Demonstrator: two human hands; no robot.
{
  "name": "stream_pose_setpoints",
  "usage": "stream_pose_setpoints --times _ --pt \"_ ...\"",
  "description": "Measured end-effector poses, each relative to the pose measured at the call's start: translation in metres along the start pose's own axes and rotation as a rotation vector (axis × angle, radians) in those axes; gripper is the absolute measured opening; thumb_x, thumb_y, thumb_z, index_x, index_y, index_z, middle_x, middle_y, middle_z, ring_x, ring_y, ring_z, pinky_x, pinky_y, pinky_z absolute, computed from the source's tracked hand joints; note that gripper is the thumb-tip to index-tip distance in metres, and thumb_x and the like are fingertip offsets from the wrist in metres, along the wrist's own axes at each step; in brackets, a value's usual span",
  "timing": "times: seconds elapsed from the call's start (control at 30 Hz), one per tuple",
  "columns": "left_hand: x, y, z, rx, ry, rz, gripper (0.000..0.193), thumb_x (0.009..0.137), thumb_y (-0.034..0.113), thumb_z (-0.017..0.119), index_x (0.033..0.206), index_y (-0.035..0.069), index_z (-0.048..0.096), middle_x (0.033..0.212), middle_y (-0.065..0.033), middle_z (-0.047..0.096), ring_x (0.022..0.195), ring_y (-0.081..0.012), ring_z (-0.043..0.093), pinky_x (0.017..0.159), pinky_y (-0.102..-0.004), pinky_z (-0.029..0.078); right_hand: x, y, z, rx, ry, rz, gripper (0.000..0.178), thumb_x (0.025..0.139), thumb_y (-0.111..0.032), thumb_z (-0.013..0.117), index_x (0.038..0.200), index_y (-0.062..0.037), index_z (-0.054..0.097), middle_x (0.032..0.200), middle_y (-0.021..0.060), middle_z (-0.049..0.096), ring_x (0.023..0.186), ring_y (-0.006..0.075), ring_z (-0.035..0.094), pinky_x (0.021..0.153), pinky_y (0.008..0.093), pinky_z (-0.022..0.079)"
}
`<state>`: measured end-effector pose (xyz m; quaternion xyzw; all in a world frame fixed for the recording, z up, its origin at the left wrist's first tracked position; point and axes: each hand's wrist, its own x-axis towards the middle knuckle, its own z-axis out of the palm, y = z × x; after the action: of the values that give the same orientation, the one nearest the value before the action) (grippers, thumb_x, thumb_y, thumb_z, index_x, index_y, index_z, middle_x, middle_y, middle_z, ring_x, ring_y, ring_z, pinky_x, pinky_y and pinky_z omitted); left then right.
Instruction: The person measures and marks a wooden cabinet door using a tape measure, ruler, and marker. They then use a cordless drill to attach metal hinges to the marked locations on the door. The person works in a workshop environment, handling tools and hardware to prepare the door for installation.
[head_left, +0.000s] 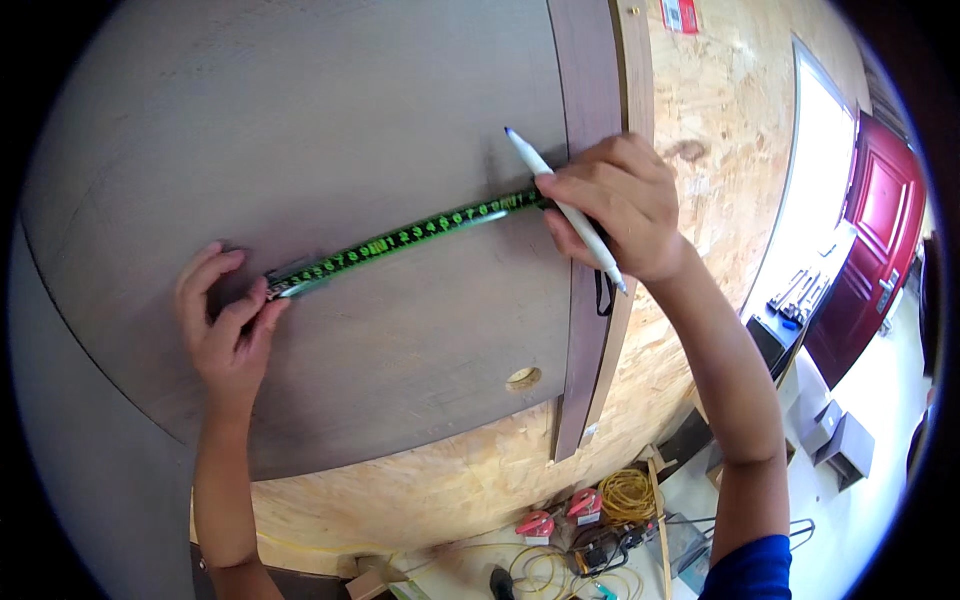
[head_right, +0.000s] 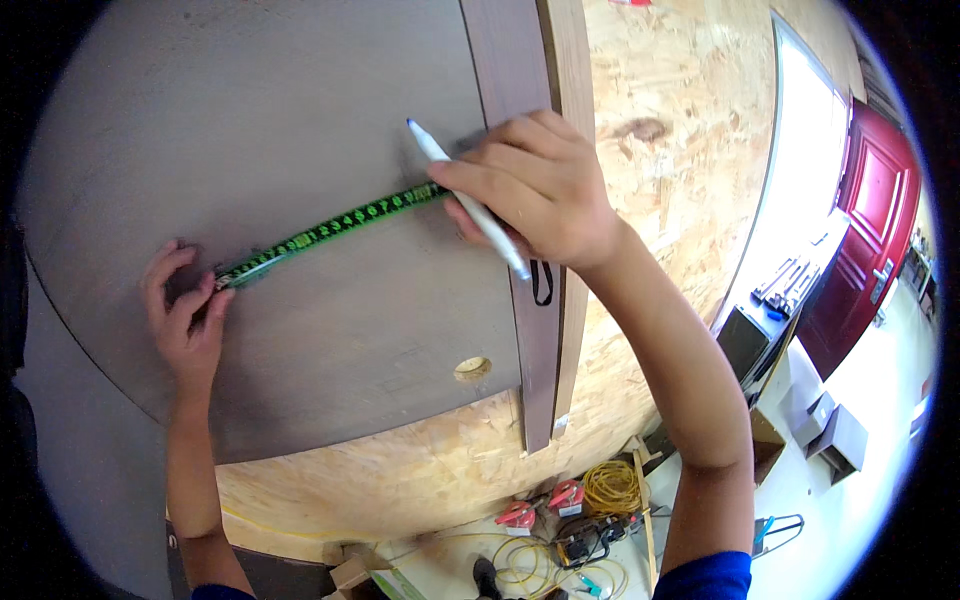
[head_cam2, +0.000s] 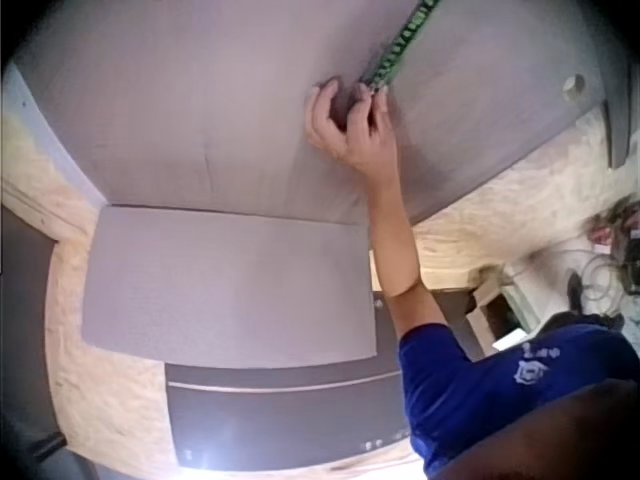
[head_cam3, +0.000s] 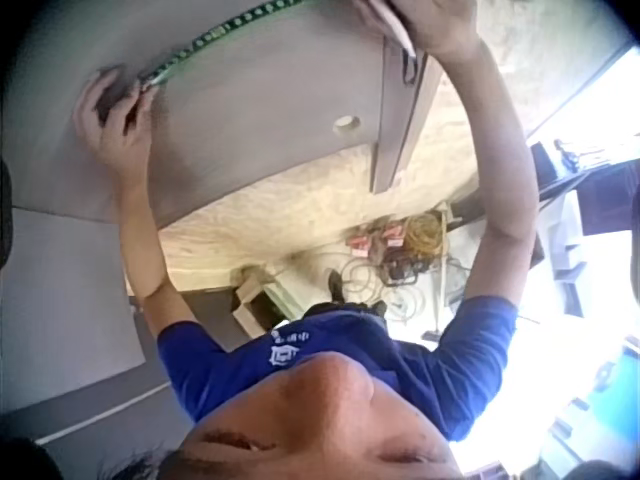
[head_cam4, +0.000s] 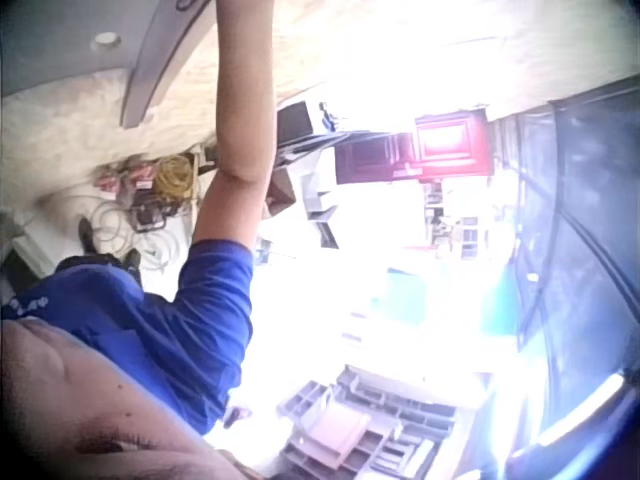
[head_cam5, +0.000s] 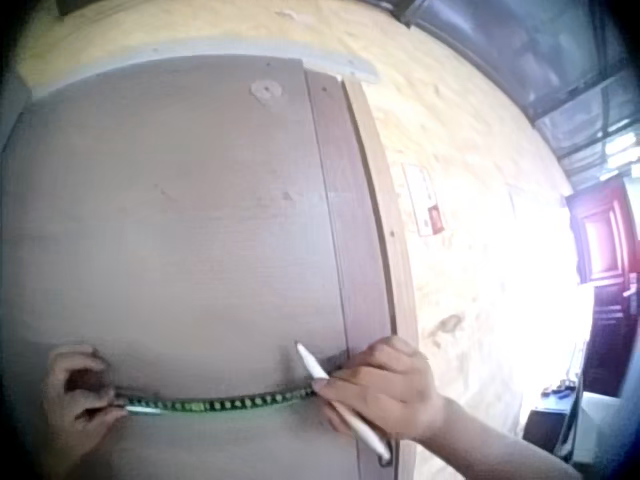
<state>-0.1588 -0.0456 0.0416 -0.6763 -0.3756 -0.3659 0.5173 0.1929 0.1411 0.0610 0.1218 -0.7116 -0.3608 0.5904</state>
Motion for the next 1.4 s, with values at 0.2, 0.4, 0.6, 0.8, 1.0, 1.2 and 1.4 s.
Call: stream_pose_setpoints --times 0.2,0.4,0.6,0.8,1.0,1.2,1.4 --pt "-0.005 -0.005 0.001 0.014 -0.016 0.032 0.015 0.080 0.003 0.078 0.090 0.004 0.066 0.127 -0.0128 0.060 0.128 -0.0356 0.052 0.106 -0.0439 0.046 -0.006 0.005 0.001 0.001 0.015 -0.094 0.022 0.081 -0.014 0.075 0.100 -0.0036 0.072 0.075 0.0050 0.068 0.071 0.0196 0.062 0.065 0.0292 0.048" --pt "-0.006 -0.003 0.003 0.038 -0.008 0.055 0.018 0.080 0.002 0.078 0.088 0.002 0.062 0.125 -0.0156 0.058 0.126 -0.0395 0.053 0.107 -0.0488 0.046 -0.010 0.007 -0.001 0.054 -0.017 -0.114 0.023 0.090 -0.025 0.071 0.095 -0.0030 0.071 0.080 0.0084 0.070 0.072 0.0208 0.065 0.069 0.0310 0.050" --pt "-0.004 -0.003 0.004 0.052 -0.004 0.067 0.019 0.079 0.001 0.079 0.087 0.001 0.062 0.124 -0.0177 0.060 0.126 -0.0400 0.053 0.108 -0.0501 0.045 -0.009 0.012 0.005 0.072 0.055 -0.149 0.023 0.087 -0.026 0.074 0.087 -0.0032 0.072 0.077 0.0060 0.071 0.065 0.0169 0.066 0.065 0.0293 0.047" --pt "-0.004 -0.002 -0.004 0.086 -0.039 0.055 0.019 0.079 0.003 0.078 0.092 0.003 0.064 0.126 -0.0164 0.060 0.128 -0.0387 0.052 0.107 -0.0474 0.044 -0.006 0.006 -0.002 -0.017 -0.134 -0.153 0.027 0.093 -0.029 0.067 0.102 -0.0042 0.068 0.087 0.0114 0.069 0.080 0.0243 0.064 0.074 0.0349 0.051" --pt "0.004 0.002 0.004 0.044 -0.011 0.057 0.023 0.073 0.012 0.085 0.082 0.004 0.065 0.120 -0.0136 0.063 0.120 -0.0379 0.057 0.100 -0.0449 0.049 -0.010 0.006 -0.015 -0.039 -0.257 -0.084 0.026 0.097 -0.032 0.061 0.107 -0.0077 0.063 0.089 0.0100 0.069 0.086 0.0272 0.061 0.078 0.0390 0.050" --pt "-0.003 -0.006 0.002 0.013 0.001 0.048 0.020 0.074 0.016 0.083 0.083 0.007 0.068 0.119 -0.0135 0.063 0.121 -0.0382 0.056 0.100 -0.0458 0.048 -0.013 0.012 -0.005 -0.019 -0.211 -0.144 0.024 0.096 -0.034 0.062 0.107 -0.0120 0.064 0.090 0.0082 0.069 0.089 0.0247 0.060 0.078 0.0372 0.050" --pt "-0.007 -0.009 -0.001 0.050 -0.028 0.072 0.018 0.080 0.017 0.079 0.089 0.007 0.067 0.124 -0.0143 0.062 0.127 -0.0389 0.052 0.105 -0.0482 0.047 -0.009 0.007 -0.007 -0.058 -0.191 -0.134 0.023 0.094 -0.034 0.065 0.104 -0.0138 0.068 0.091 0.0055 0.072 0.091 0.0243 0.060 0.081 0.0344 0.049"
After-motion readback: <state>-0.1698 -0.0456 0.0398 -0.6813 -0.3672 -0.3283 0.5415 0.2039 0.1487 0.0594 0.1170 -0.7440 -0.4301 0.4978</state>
